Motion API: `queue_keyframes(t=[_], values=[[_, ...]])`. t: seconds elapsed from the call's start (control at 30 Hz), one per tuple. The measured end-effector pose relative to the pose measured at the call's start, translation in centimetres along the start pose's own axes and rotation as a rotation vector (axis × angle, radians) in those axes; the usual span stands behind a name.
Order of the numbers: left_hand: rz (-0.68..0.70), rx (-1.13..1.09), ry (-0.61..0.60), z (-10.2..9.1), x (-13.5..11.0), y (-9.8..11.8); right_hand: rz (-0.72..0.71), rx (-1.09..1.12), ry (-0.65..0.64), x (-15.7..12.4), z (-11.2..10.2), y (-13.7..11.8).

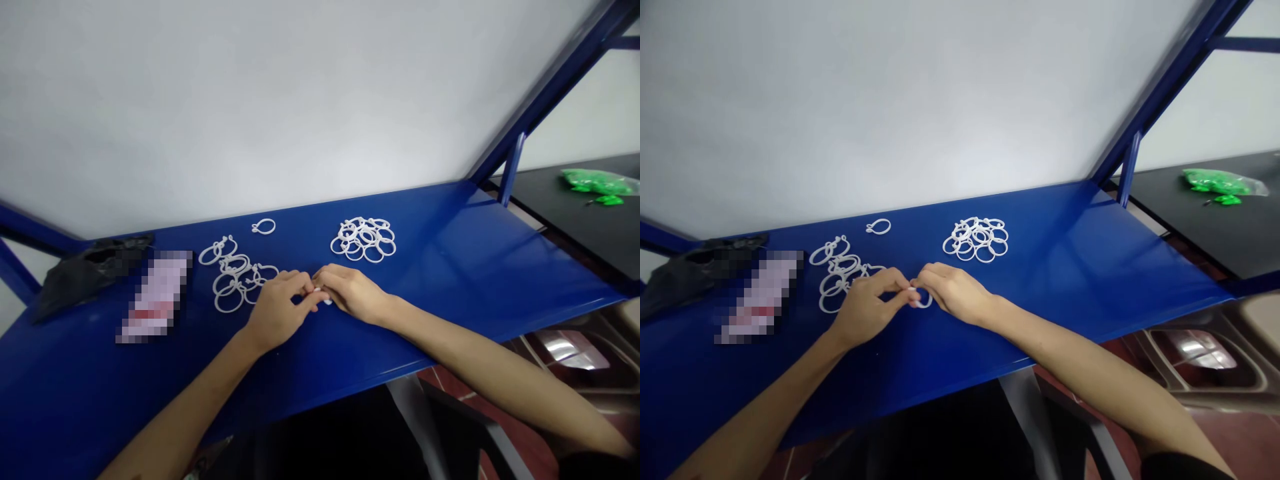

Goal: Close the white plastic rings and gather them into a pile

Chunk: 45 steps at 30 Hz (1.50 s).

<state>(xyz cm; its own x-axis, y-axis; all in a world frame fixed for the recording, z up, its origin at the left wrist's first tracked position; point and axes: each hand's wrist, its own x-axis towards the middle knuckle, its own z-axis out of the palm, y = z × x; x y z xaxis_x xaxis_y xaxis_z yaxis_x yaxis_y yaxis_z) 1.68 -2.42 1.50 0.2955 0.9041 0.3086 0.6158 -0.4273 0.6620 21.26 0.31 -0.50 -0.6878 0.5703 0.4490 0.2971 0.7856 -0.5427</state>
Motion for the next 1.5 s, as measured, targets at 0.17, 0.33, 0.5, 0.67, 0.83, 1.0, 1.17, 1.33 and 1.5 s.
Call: queue_keyframes(t=[0.17, 0.33, 0.5, 0.67, 0.83, 1.0, 1.17, 1.33, 1.5], values=[[-0.036, 0.138, 0.054, 0.3, 0.2, -1.0, 0.011, -0.092, 0.168, 0.7, -1.4, 0.5], [-0.055, 0.342, 0.138, -1.7, 1.2, -4.1, 0.324, -0.340, 0.395, 1.0, -5.2, 1.2], [-0.125, 0.649, 0.145, -3.2, 2.0, -6.1, 0.630, -0.485, 0.528, -0.2, -8.5, 4.6], [-0.190, 0.706, 0.026, -3.5, 1.9, -6.7, 0.663, -0.507, 0.565, -1.5, -9.8, 7.2], [-0.145, 0.624, -0.028, -4.0, 1.7, -6.3, 0.664, -0.516, 0.536, -2.4, -10.4, 8.5], [-0.154, 0.542, -0.093, -3.9, 1.7, -5.8, 0.605, -0.528, 0.420, -2.7, -10.3, 9.5], [-0.131, 0.568, -0.059, -3.4, 1.8, -5.8, 0.579, -0.583, 0.343, -2.6, -10.0, 9.9], [-0.123, 0.563, 0.009, -3.5, 1.9, -5.8, 0.569, -0.634, 0.267, -2.7, -9.8, 10.3], [-0.134, 0.438, 0.164, -3.9, 2.1, -5.4, 0.547, -0.652, 0.291, -2.7, -9.9, 9.9]])
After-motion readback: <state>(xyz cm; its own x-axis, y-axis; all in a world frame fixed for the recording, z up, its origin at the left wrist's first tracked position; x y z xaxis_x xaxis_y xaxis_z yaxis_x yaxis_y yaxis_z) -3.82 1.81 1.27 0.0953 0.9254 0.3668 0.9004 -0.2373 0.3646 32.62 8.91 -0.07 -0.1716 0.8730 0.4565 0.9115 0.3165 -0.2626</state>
